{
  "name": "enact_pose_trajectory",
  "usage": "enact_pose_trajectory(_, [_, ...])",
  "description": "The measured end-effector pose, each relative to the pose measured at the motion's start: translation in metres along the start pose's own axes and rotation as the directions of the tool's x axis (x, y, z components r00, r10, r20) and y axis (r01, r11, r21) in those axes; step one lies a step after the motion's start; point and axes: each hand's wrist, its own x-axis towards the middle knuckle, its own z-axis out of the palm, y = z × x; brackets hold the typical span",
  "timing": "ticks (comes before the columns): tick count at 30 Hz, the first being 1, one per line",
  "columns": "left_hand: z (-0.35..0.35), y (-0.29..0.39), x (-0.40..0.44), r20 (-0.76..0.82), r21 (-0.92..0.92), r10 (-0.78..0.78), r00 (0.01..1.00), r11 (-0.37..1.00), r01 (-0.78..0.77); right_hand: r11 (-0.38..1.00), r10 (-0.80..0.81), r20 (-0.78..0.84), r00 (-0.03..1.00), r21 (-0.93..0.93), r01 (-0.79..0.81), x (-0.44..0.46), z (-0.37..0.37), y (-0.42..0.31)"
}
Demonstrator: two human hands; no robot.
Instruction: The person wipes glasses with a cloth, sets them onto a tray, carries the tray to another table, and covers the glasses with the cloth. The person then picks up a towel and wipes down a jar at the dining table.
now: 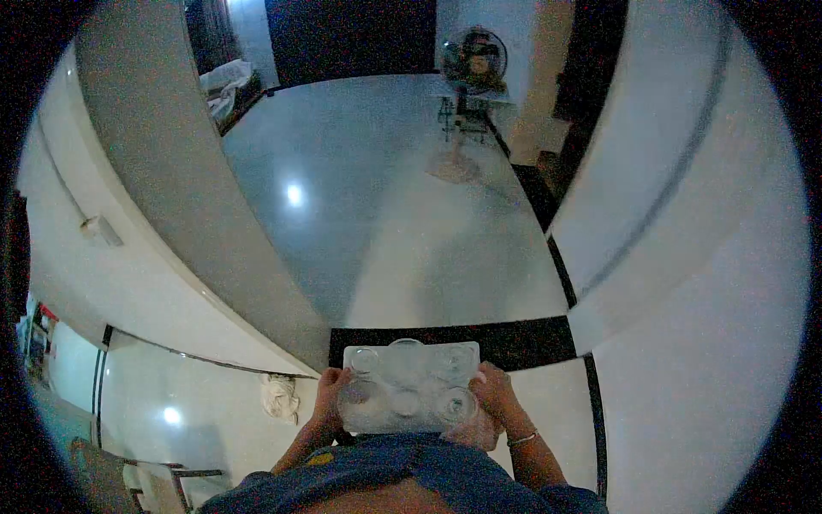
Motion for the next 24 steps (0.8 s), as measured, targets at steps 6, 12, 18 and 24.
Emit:
enact_pose_trajectory(6, [0.023, 0.05, 0.088, -0.001, -0.057, 0.046, 0.999, 0.997, -0.046, 0.981, -0.191, 0.006, 0.982, -0.031, 0.191, 0.126, -0.007, -0.036])
enact_pose_trajectory(12, [0.027, 0.097, 0.189, -0.143, -0.04, 0.001, 0.99, 0.999, -0.006, 0.958, -0.277, 0.086, 0.957, -0.053, 0.282, 0.255, 0.016, -0.064])
enact_pose_trajectory(18, [0.016, 0.141, 0.287, -0.221, -0.014, 0.062, 0.973, 0.998, -0.067, 0.955, -0.285, 0.113, 0.952, 0.115, 0.272, 0.354, 0.034, -0.125])
enact_pose_trajectory(24, [0.014, 0.189, 0.362, -0.3, 0.027, 0.031, 0.954, 0.999, -0.024, 0.936, -0.344, 0.129, 0.93, 0.118, 0.33, 0.468, 0.06, -0.153])
